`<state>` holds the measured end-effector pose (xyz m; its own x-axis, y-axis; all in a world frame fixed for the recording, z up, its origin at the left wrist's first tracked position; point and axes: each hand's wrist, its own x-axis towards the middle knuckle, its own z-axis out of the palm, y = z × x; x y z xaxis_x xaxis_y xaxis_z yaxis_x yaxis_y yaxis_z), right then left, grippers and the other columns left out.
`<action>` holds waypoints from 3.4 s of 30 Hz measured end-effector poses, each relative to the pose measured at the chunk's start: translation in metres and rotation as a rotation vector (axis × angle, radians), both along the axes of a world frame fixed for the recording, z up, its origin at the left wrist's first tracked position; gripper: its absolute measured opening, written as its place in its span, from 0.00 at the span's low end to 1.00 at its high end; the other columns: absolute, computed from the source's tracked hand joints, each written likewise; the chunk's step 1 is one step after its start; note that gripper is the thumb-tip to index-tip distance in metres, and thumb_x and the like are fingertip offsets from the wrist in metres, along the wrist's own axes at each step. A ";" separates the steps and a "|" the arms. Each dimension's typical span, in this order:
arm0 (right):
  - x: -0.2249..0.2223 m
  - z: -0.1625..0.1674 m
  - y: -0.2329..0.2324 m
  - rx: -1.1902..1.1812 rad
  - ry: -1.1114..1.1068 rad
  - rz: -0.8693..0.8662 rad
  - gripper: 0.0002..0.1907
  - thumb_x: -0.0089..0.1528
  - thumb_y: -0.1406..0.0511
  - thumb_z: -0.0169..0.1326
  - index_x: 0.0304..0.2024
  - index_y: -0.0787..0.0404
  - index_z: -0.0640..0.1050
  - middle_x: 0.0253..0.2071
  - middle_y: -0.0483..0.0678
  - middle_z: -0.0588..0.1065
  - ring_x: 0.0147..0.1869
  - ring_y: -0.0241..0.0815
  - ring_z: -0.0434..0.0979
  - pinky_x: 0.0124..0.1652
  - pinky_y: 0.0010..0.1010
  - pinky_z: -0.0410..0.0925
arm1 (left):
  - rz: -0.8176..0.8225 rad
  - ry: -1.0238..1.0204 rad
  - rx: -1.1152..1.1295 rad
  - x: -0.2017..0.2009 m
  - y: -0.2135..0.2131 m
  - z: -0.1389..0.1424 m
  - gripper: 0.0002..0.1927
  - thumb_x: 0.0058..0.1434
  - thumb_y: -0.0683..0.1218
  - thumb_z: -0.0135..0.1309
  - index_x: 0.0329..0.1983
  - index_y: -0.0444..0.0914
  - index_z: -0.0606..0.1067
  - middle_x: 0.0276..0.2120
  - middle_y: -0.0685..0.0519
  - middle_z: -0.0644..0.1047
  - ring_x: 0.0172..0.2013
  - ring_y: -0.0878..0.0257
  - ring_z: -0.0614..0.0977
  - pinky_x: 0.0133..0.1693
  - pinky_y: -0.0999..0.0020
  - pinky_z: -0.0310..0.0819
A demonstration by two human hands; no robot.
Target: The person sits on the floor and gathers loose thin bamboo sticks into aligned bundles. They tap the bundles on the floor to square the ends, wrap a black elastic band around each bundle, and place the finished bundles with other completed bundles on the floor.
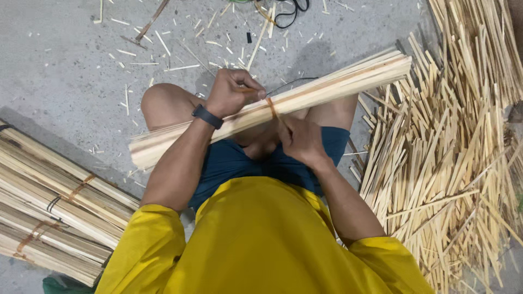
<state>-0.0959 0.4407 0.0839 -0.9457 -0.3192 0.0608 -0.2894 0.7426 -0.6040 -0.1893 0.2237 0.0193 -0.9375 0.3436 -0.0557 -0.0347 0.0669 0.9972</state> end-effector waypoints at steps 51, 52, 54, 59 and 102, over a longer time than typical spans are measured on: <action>-0.043 0.013 0.003 -0.495 0.017 -0.194 0.06 0.71 0.69 0.58 0.41 0.67 0.81 0.33 0.48 0.80 0.36 0.32 0.77 0.37 0.26 0.71 | -0.127 0.312 -0.202 0.020 0.029 0.030 0.06 0.57 0.42 0.63 0.36 0.35 0.83 0.31 0.46 0.82 0.33 0.58 0.82 0.37 0.64 0.76; -0.043 0.016 0.004 -0.422 0.013 -0.208 0.06 0.70 0.69 0.59 0.40 0.67 0.81 0.30 0.48 0.79 0.33 0.32 0.77 0.34 0.26 0.70 | -0.128 0.159 -0.191 0.020 0.029 0.030 0.06 0.59 0.43 0.64 0.36 0.35 0.82 0.31 0.47 0.82 0.32 0.59 0.82 0.35 0.65 0.76; -0.040 0.021 0.005 -0.349 -0.029 -0.204 0.06 0.67 0.68 0.61 0.39 0.67 0.82 0.27 0.48 0.79 0.29 0.32 0.76 0.30 0.27 0.68 | -0.132 -0.033 -0.091 0.017 0.029 0.028 0.07 0.62 0.44 0.63 0.35 0.34 0.81 0.30 0.48 0.81 0.31 0.61 0.83 0.34 0.67 0.77; -0.019 0.021 0.003 -0.356 -0.162 -0.189 0.05 0.64 0.69 0.60 0.40 0.66 0.83 0.28 0.49 0.80 0.30 0.32 0.81 0.31 0.25 0.71 | -0.126 -0.200 0.088 0.014 0.028 0.019 0.04 0.56 0.39 0.64 0.31 0.34 0.79 0.30 0.50 0.83 0.33 0.62 0.84 0.37 0.70 0.81; -0.051 -0.008 0.039 -0.157 0.281 0.048 0.06 0.57 0.73 0.65 0.34 0.64 0.80 0.33 0.49 0.75 0.39 0.47 0.76 0.39 0.40 0.69 | 0.093 0.613 -0.739 0.071 -0.009 0.033 0.25 0.44 0.46 0.66 0.45 0.33 0.74 0.38 0.43 0.77 0.41 0.46 0.78 0.43 0.52 0.72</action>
<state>-0.1472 0.4799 0.0763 -0.8692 -0.3288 0.3693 -0.4932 0.6287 -0.6013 -0.1184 0.2147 0.0524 -0.8972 0.3412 0.2802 0.4414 0.7083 0.5508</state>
